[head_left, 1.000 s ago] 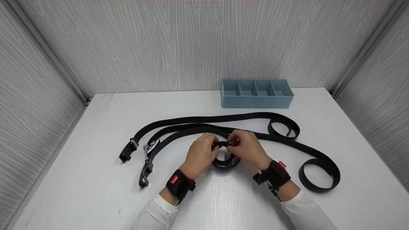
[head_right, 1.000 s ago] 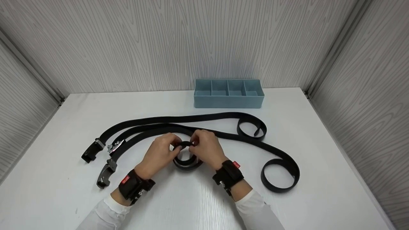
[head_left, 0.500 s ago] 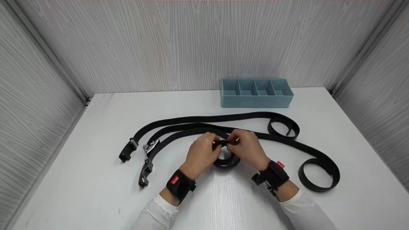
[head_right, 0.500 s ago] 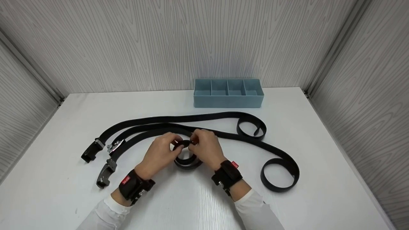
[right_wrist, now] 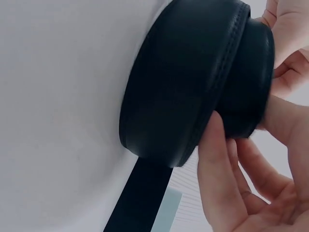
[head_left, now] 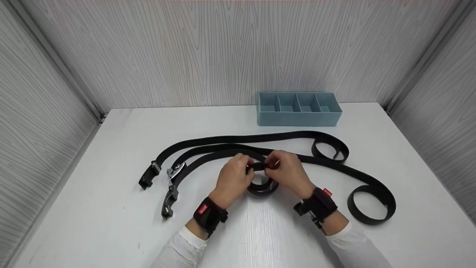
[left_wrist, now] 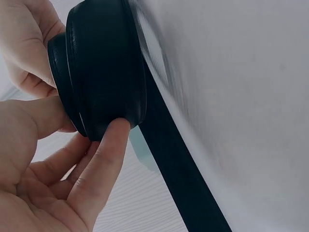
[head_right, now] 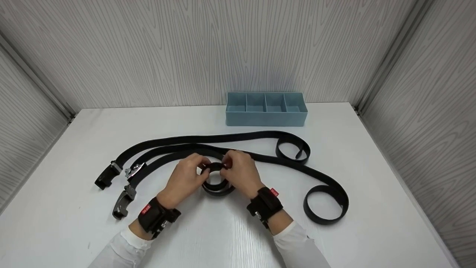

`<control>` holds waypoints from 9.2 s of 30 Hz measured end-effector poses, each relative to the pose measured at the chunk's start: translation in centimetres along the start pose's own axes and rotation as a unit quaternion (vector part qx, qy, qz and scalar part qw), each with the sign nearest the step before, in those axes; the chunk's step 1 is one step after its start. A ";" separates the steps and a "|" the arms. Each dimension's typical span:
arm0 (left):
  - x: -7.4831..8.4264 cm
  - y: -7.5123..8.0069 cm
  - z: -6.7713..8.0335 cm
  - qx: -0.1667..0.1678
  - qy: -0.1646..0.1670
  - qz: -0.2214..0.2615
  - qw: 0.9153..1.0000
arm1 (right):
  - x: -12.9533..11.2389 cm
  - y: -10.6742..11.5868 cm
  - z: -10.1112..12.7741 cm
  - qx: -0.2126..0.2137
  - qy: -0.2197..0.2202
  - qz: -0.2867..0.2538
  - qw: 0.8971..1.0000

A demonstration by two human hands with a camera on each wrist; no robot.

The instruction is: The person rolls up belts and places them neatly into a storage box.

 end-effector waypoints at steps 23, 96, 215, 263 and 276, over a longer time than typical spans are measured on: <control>-0.3 0.1 0.0 -0.008 0.033 0.012 0.999 | -0.1 0.0 0.1 0.028 0.024 -0.001 0.999; -0.7 -1.1 -0.2 -0.083 0.060 0.068 0.992 | -0.6 0.2 0.4 0.050 0.052 0.044 0.996; -0.7 -0.1 0.1 -0.020 0.053 0.014 0.998 | -0.1 -0.6 0.2 0.018 0.008 0.051 0.998; -0.8 -0.5 0.1 -0.028 0.067 0.018 0.997 | -0.4 -0.8 0.2 0.023 0.023 0.058 0.998; -0.7 -0.4 0.2 -0.042 0.067 -0.001 0.997 | -0.3 -0.9 0.2 0.016 0.020 0.041 0.999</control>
Point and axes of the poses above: each hand's wrist, its own z-axis away from the middle knuckle, its own y-axis out of the back of the hand, x = y × z, the point moved 6 cm from there along -z, towards the middle knuckle, and after that the axes turned 12 degrees about -x, right-handed, at the moved point
